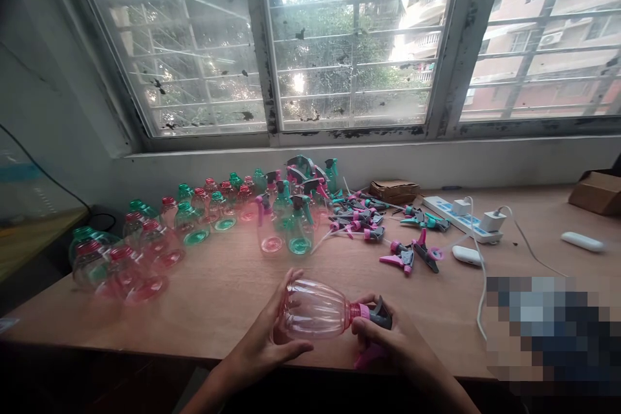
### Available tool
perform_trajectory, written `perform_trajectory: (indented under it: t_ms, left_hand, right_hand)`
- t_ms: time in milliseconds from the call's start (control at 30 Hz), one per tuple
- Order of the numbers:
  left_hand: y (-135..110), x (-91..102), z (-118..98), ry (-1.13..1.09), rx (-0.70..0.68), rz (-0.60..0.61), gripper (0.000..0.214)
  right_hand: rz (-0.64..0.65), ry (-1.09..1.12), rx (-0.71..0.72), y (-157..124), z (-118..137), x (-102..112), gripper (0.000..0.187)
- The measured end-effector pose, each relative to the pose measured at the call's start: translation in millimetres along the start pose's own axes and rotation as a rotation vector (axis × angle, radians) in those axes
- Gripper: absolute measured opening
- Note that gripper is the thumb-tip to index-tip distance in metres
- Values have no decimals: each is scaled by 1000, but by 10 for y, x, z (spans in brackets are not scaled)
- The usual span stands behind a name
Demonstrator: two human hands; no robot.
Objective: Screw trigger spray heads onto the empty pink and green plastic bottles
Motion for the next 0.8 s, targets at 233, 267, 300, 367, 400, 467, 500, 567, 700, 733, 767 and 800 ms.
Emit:
perform_trajectory:
  t_ms: [233, 267, 300, 367, 400, 467, 500, 567, 700, 733, 767, 800]
  left_hand:
    - [-13, 11, -25, 5, -14, -3, 104]
    - [-9, 10, -21, 5, 5, -2, 109]
    - [-4, 12, -18, 6, 22, -5, 112]
    - [3, 20, -17, 10, 35, -11, 112]
    - [4, 23, -19, 18, 29, -10, 111]
    - [0, 34, -26, 50, -2, -12, 105]
    - [-6, 37, -28, 64, -19, -9, 101]
    - [-22, 33, -21, 68, -29, 9, 98]
    - [-28, 12, 26, 26, 48, 48, 107]
    - [-21, 12, 35, 14, 66, 45, 108]
    - [-12, 12, 39, 4, 78, 41, 109]
    - [-3, 13, 39, 2, 79, 35, 108]
  right_hand:
    - [8, 22, 12, -14, 47, -14, 46]
    - [12, 3, 11, -17, 41, -14, 47]
    - [16, -15, 10, -19, 33, -14, 48]
    - [19, -35, 10, -18, 18, -12, 50]
    - [19, -38, 11, -15, 13, -11, 50]
    - [20, -41, 14, -8, 6, -10, 49]
    - [20, -39, 15, -6, 4, -11, 49]
    - [26, -33, 20, -6, 5, -16, 48]
    - [40, -27, 15, -10, 1, -24, 46]
    - [42, -28, 12, -10, 0, -23, 46]
    - [43, -29, 10, -10, 0, -21, 46]
    - [43, -29, 9, -9, 1, -20, 46]
Point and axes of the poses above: each hand's wrist, its own y-axis towards the middle knuckle, its own x-axis out of the back of the hand, z = x × y, the point moved 8 cm from there along y, towards the middle knuckle, and after that the axes turned 14 degrees about -z, right-handed, at the moved point
